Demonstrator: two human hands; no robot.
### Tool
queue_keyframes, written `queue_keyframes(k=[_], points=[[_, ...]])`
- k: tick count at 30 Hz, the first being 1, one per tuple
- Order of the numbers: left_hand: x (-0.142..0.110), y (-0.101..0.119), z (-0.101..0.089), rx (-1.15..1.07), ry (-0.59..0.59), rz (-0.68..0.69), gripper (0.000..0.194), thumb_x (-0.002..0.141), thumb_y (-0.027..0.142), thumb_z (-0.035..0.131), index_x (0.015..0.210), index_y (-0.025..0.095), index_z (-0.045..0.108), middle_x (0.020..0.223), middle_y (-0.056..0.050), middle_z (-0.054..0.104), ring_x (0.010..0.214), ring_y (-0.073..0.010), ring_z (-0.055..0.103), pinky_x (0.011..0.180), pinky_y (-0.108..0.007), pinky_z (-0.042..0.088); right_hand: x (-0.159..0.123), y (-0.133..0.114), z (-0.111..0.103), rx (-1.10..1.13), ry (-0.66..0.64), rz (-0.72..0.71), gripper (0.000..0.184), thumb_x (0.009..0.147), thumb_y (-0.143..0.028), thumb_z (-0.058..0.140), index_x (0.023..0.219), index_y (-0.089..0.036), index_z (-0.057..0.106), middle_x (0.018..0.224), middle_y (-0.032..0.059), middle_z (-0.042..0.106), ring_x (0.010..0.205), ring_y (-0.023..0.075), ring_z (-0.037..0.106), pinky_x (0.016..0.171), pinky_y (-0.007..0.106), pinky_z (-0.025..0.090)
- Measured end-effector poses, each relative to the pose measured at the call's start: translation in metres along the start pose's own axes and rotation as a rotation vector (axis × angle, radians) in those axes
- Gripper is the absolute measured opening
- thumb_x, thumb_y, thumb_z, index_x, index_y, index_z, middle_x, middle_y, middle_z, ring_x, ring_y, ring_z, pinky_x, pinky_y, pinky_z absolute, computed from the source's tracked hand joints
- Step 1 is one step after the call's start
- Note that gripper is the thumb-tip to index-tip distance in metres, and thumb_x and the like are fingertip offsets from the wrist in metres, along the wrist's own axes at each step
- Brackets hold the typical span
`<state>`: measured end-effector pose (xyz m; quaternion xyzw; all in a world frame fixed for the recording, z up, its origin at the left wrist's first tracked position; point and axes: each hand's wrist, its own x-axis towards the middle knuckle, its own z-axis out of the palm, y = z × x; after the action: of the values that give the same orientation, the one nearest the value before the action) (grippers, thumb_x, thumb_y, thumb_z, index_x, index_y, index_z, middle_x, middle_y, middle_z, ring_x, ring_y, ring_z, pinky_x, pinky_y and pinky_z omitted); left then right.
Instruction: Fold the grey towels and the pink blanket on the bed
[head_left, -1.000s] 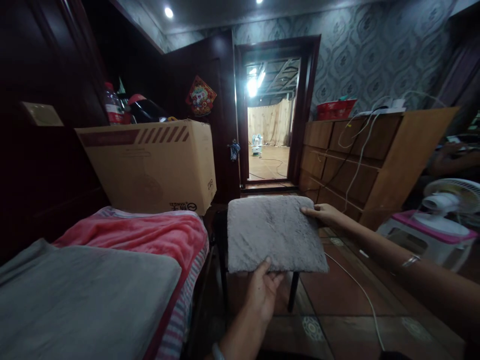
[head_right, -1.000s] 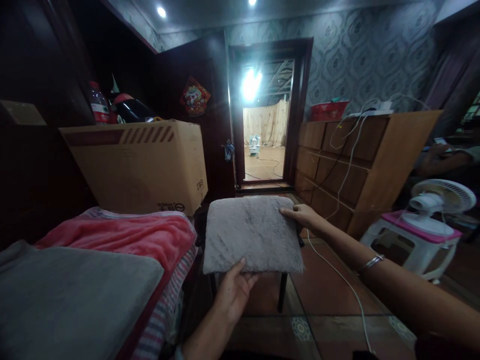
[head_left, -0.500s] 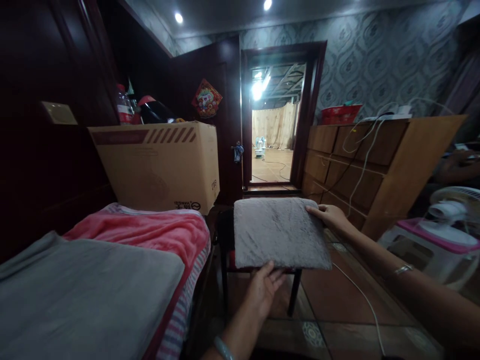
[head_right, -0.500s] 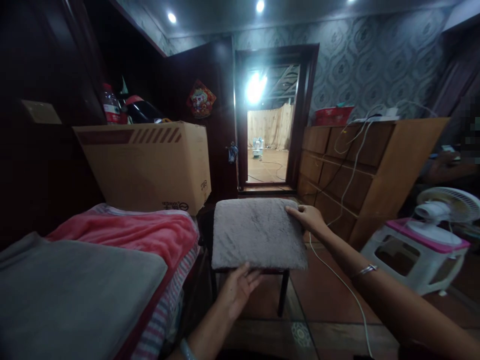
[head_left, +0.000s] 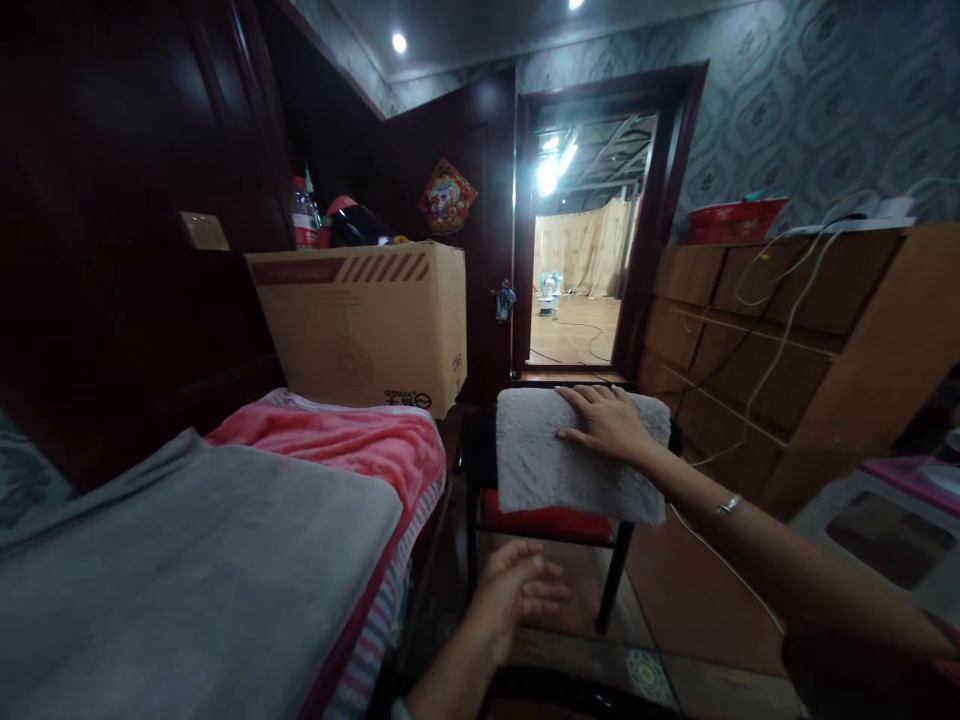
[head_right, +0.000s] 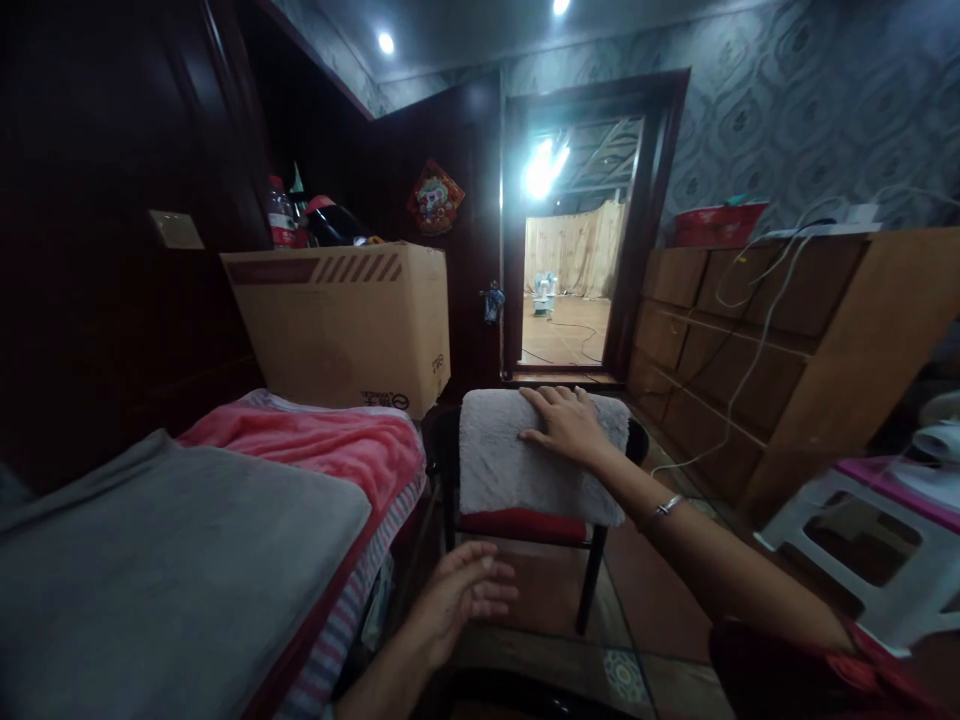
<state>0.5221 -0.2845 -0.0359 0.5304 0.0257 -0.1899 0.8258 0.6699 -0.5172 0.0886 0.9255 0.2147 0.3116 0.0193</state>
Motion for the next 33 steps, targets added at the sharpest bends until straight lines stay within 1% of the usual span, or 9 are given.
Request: queue_keyframes(k=[3, 5, 6, 10, 14, 18, 24, 29, 33], points=[[0.020, 0.041, -0.013, 0.163, 0.243, 0.303, 0.053, 0.064, 0.047, 0.084, 0.101, 0.017, 0.063, 0.097, -0.011, 0.072, 0.087, -0.0239, 0.071, 0.079, -0.035, 0.052, 0.006, 0.015, -0.001, 0.100, -0.021, -0.008, 0.068, 0.091, -0.064, 0.050, 0.147, -0.026, 0.050, 0.137, 0.0129, 0.062, 0.122, 0.0355, 0.055, 0.104, 0.053, 0.039], [0.042, 0.072, -0.020, 0.231, 0.404, 0.504, 0.052, 0.062, 0.041, 0.086, 0.104, 0.018, 0.064, 0.107, -0.011, 0.070, 0.100, -0.0231, 0.067, 0.091, -0.035, 0.049, 0.000, 0.029, -0.001, 0.177, 0.039, 0.038, 0.061, 0.092, -0.059, 0.050, 0.143, -0.026, 0.054, 0.137, 0.0124, 0.062, 0.125, 0.0346, 0.054, 0.105, 0.051, 0.041], [0.054, 0.086, -0.021, 0.256, 0.435, 0.526, 0.053, 0.061, 0.040, 0.087, 0.104, 0.018, 0.064, 0.108, -0.012, 0.070, 0.103, -0.0236, 0.066, 0.094, -0.035, 0.048, -0.007, 0.035, 0.000, 0.209, 0.105, 0.093, 0.058, 0.092, -0.056, 0.050, 0.141, -0.025, 0.056, 0.137, 0.0131, 0.061, 0.127, 0.0346, 0.052, 0.106, 0.051, 0.041], [0.093, 0.118, -0.013, 0.287, 0.248, 0.467, 0.051, 0.060, 0.047, 0.089, 0.097, 0.016, 0.070, 0.103, -0.013, 0.073, 0.105, -0.0272, 0.067, 0.097, -0.039, 0.048, -0.050, 0.047, 0.012, 0.288, 0.435, 0.489, 0.059, 0.089, -0.055, 0.052, 0.135, -0.018, 0.058, 0.128, 0.0178, 0.059, 0.124, 0.0356, 0.050, 0.106, 0.053, 0.041], [0.112, 0.118, 0.005, 0.267, 0.103, 0.485, 0.056, 0.056, 0.056, 0.087, 0.091, 0.015, 0.074, 0.097, -0.013, 0.077, 0.096, -0.0289, 0.070, 0.090, -0.040, 0.052, -0.078, 0.041, 0.031, 0.461, 0.517, 0.725, 0.071, 0.084, -0.061, 0.055, 0.142, -0.020, 0.050, 0.124, 0.0159, 0.056, 0.115, 0.0331, 0.055, 0.100, 0.051, 0.046], [0.126, 0.119, 0.014, 0.247, 0.138, 0.570, 0.055, 0.059, 0.053, 0.085, 0.096, 0.015, 0.073, 0.102, -0.012, 0.077, 0.096, -0.0275, 0.070, 0.089, -0.039, 0.052, -0.069, 0.038, 0.040, 0.594, 0.528, 0.690, 0.077, 0.081, -0.059, 0.057, 0.145, -0.019, 0.045, 0.132, 0.0162, 0.057, 0.117, 0.0325, 0.056, 0.102, 0.050, 0.045], [0.134, 0.119, 0.015, 0.259, 0.256, 0.652, 0.042, 0.067, 0.043, 0.082, 0.096, 0.016, 0.073, 0.101, -0.010, 0.077, 0.101, -0.0263, 0.069, 0.091, -0.035, 0.051, -0.055, 0.045, 0.036, 0.570, 0.589, 0.641, 0.061, 0.082, -0.054, 0.054, 0.133, -0.019, 0.056, 0.129, 0.0140, 0.063, 0.116, 0.0305, 0.057, 0.102, 0.049, 0.045], [0.124, 0.110, 0.013, 0.267, 0.223, 0.624, 0.041, 0.067, 0.044, 0.082, 0.095, 0.014, 0.074, 0.097, -0.011, 0.077, 0.093, -0.0252, 0.071, 0.084, -0.034, 0.053, -0.066, 0.052, 0.027, 0.585, 0.445, 0.637, 0.062, 0.080, -0.056, 0.057, 0.131, -0.021, 0.060, 0.120, 0.0137, 0.067, 0.108, 0.0316, 0.062, 0.093, 0.047, 0.049], [0.119, 0.111, 0.015, 0.283, 0.203, 0.630, 0.043, 0.066, 0.044, 0.082, 0.096, 0.014, 0.074, 0.097, -0.010, 0.078, 0.092, -0.0242, 0.070, 0.083, -0.033, 0.053, -0.064, 0.055, 0.023, 0.582, 0.487, 0.683, 0.061, 0.083, -0.057, 0.055, 0.130, -0.019, 0.059, 0.116, 0.0149, 0.068, 0.103, 0.0323, 0.063, 0.088, 0.046, 0.050]])
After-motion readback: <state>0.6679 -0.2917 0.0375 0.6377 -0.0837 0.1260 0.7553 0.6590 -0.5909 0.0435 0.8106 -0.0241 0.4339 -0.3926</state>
